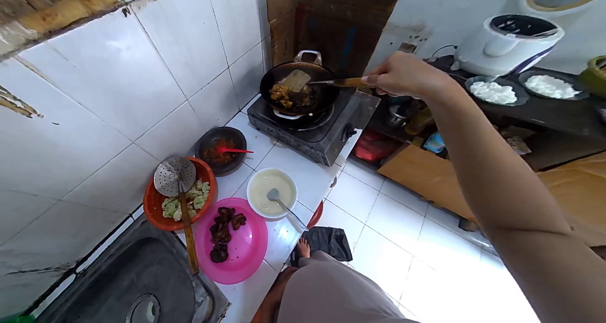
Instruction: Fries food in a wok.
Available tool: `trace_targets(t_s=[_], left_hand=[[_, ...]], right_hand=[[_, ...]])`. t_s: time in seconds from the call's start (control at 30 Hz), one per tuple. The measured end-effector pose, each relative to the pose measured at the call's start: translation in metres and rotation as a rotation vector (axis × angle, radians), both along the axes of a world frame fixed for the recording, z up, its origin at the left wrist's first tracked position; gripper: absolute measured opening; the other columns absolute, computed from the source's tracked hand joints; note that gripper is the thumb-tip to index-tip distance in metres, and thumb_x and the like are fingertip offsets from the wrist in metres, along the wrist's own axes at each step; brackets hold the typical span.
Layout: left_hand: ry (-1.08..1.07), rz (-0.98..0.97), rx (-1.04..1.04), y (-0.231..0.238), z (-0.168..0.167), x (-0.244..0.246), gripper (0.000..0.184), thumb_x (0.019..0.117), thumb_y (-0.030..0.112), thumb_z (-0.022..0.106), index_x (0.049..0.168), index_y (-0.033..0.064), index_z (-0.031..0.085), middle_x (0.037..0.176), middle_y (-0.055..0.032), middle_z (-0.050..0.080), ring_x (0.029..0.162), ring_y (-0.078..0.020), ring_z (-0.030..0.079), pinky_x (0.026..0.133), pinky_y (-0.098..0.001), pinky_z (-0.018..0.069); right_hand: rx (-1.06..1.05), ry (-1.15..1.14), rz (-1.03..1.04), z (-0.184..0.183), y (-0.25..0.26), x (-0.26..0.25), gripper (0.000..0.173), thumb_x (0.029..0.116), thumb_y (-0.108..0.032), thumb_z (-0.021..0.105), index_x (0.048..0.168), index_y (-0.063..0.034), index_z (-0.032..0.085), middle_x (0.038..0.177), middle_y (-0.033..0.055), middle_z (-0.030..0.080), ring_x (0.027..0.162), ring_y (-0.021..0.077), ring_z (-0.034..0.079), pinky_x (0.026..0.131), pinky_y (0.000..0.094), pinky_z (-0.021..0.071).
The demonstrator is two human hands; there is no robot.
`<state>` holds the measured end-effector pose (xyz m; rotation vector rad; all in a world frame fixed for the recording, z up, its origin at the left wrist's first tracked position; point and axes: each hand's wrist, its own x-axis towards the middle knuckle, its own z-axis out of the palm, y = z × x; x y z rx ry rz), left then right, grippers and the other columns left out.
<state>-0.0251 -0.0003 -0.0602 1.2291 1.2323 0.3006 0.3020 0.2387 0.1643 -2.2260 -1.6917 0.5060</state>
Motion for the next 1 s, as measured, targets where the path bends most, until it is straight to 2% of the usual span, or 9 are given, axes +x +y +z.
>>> trace_targets(t_s=[0.13,0.23,0.33,0.43,0.67,0.77,0.87,0.93,1.0], left_hand=[[-0.092,0.168,-0.115,-0.010,0.025,-0.003,0.035,0.1064,0.000,0.037,0.132,-0.0207,0.049,0.132,-0.0338,0.055,0.120,-0.0250,0.055,0.106,-0.0330,0.0418],[0.019,0.265,-0.135,-0.015,0.028,0.000,0.033,0.1075,0.004,0.042,0.132,-0.0141,0.054,0.132,-0.0260,0.059,0.120,-0.0178,0.057,0.105,-0.0259,0.0417],[-0.097,0.196,-0.055,-0.013,0.003,-0.007,0.033,0.1056,0.000,0.041,0.128,-0.0222,0.052,0.130,-0.0340,0.058,0.120,-0.0224,0.057,0.106,-0.0293,0.0424],[-0.108,0.189,-0.043,-0.013,0.001,-0.007,0.033,0.1054,-0.001,0.040,0.127,-0.0225,0.052,0.127,-0.0346,0.059,0.118,-0.0229,0.058,0.105,-0.0302,0.0435],[-0.055,0.209,-0.058,-0.013,-0.006,-0.008,0.032,0.1058,0.002,0.043,0.127,-0.0194,0.055,0.124,-0.0291,0.061,0.113,-0.0174,0.059,0.102,-0.0254,0.0444],[0.040,0.226,-0.094,-0.012,0.025,-0.008,0.030,0.1075,0.007,0.044,0.128,-0.0097,0.058,0.122,-0.0199,0.064,0.110,-0.0137,0.060,0.099,-0.0242,0.0461],[-0.007,0.190,0.048,-0.011,0.043,-0.005,0.030,0.1047,0.001,0.045,0.125,-0.0194,0.056,0.123,-0.0305,0.062,0.115,-0.0220,0.061,0.100,-0.0230,0.0457],[0.299,0.285,-0.011,-0.001,0.103,0.029,0.026,0.1018,-0.007,0.046,0.120,-0.0204,0.059,0.125,-0.0292,0.064,0.118,-0.0235,0.062,0.104,-0.0260,0.0441],[0.412,0.307,0.090,-0.005,0.119,0.039,0.024,0.1003,-0.009,0.047,0.116,-0.0206,0.061,0.120,-0.0300,0.066,0.114,-0.0261,0.064,0.102,-0.0283,0.0461]], right_hand=[[0.036,-0.010,0.032,0.000,-0.005,0.001,0.029,0.1085,-0.020,0.053,0.110,0.0010,0.074,0.082,0.0165,0.063,0.067,0.0233,0.051,0.065,0.0477,0.0418],[0.008,-0.030,0.052,0.008,-0.015,-0.007,0.029,0.1089,-0.019,0.053,0.112,0.0023,0.073,0.085,0.0181,0.064,0.070,0.0252,0.053,0.068,0.0489,0.0438],[0.033,-0.072,0.103,0.013,-0.028,-0.015,0.028,0.1081,-0.015,0.054,0.112,0.0048,0.073,0.092,0.0252,0.067,0.084,0.0366,0.060,0.077,0.0581,0.0441],[0.132,-0.144,0.142,0.010,-0.033,-0.014,0.027,0.1071,-0.013,0.054,0.110,0.0057,0.074,0.097,0.0310,0.069,0.095,0.0476,0.064,0.082,0.0661,0.0455],[0.181,-0.162,0.157,0.002,-0.042,-0.030,0.023,0.1049,-0.011,0.057,0.109,0.0042,0.074,0.094,0.0286,0.069,0.091,0.0465,0.066,0.079,0.0649,0.0481],[0.107,-0.196,0.190,-0.016,-0.035,-0.040,0.023,0.1048,-0.012,0.057,0.104,0.0055,0.073,0.093,0.0287,0.069,0.093,0.0487,0.067,0.079,0.0665,0.0501],[0.002,-0.242,0.143,-0.027,-0.024,-0.056,0.027,0.1056,-0.012,0.054,0.095,0.0082,0.068,0.095,0.0300,0.068,0.097,0.0498,0.067,0.079,0.0655,0.0505],[-0.038,-0.245,0.114,-0.027,-0.019,-0.063,0.028,0.1065,-0.013,0.053,0.098,0.0098,0.067,0.099,0.0313,0.067,0.102,0.0502,0.066,0.082,0.0645,0.0504],[-0.014,-0.243,0.100,-0.025,-0.017,-0.063,0.028,0.1069,-0.013,0.052,0.101,0.0097,0.068,0.101,0.0318,0.067,0.104,0.0511,0.066,0.083,0.0648,0.0504]])
